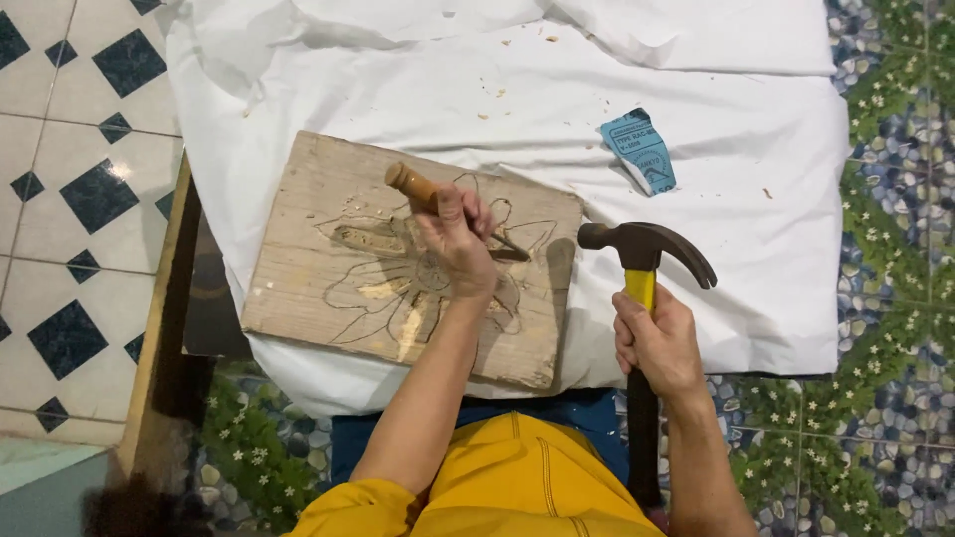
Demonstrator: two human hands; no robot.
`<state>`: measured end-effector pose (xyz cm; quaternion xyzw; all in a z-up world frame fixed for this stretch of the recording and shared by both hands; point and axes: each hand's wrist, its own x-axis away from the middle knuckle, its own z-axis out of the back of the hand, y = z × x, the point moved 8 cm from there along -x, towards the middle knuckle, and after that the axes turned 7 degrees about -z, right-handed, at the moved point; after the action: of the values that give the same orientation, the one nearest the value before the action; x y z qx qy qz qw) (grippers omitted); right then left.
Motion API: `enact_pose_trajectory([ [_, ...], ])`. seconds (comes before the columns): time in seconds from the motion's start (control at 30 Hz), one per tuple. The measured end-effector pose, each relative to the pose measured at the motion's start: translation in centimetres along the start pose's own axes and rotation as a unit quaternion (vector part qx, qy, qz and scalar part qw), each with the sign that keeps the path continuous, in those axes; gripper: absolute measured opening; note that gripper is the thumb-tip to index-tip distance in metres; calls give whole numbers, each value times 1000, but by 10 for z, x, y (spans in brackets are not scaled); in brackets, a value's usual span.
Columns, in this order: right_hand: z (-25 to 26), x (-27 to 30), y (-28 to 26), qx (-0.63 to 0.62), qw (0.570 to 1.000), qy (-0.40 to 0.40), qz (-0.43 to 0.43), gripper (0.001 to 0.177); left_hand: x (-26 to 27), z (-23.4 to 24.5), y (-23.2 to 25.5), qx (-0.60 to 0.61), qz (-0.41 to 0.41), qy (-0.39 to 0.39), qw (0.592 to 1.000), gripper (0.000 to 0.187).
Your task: Carving a floral design into a wooden block using a hammer and chisel, and smoothing the surface with sandpaper.
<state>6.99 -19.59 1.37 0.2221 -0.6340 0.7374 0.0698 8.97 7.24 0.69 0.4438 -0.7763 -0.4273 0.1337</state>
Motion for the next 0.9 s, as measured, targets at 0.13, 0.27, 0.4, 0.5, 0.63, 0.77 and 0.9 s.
enact_pose_trajectory([
  [0.13,-5,7,8,-10,1000,14,-15,23,3,7,-1,5,-1,-14,1000,19],
  [0.27,5,0,40,-57,997,5,-61,19,9,2,28,-38,-12,-29,999,30],
  [0.4,18,-2,70,-135,986,-19,-92,18,14,9,35,0,-18,-18,1000,36],
  [0.5,32,-2,78,-154,984,-9,-88,17,15,7,36,-5,-9,-27,1000,41],
  [0.63,34,-3,78,-159,984,5,-77,18,14,3,37,10,-12,-28,999,44],
  [0.77,31,-2,82,-154,984,7,-92,18,6,24,48,-12,-28,-7,1000,38],
  [0.9,32,-8,87,-145,986,6,-84,18,9,21,33,18,-30,-15,999,29],
])
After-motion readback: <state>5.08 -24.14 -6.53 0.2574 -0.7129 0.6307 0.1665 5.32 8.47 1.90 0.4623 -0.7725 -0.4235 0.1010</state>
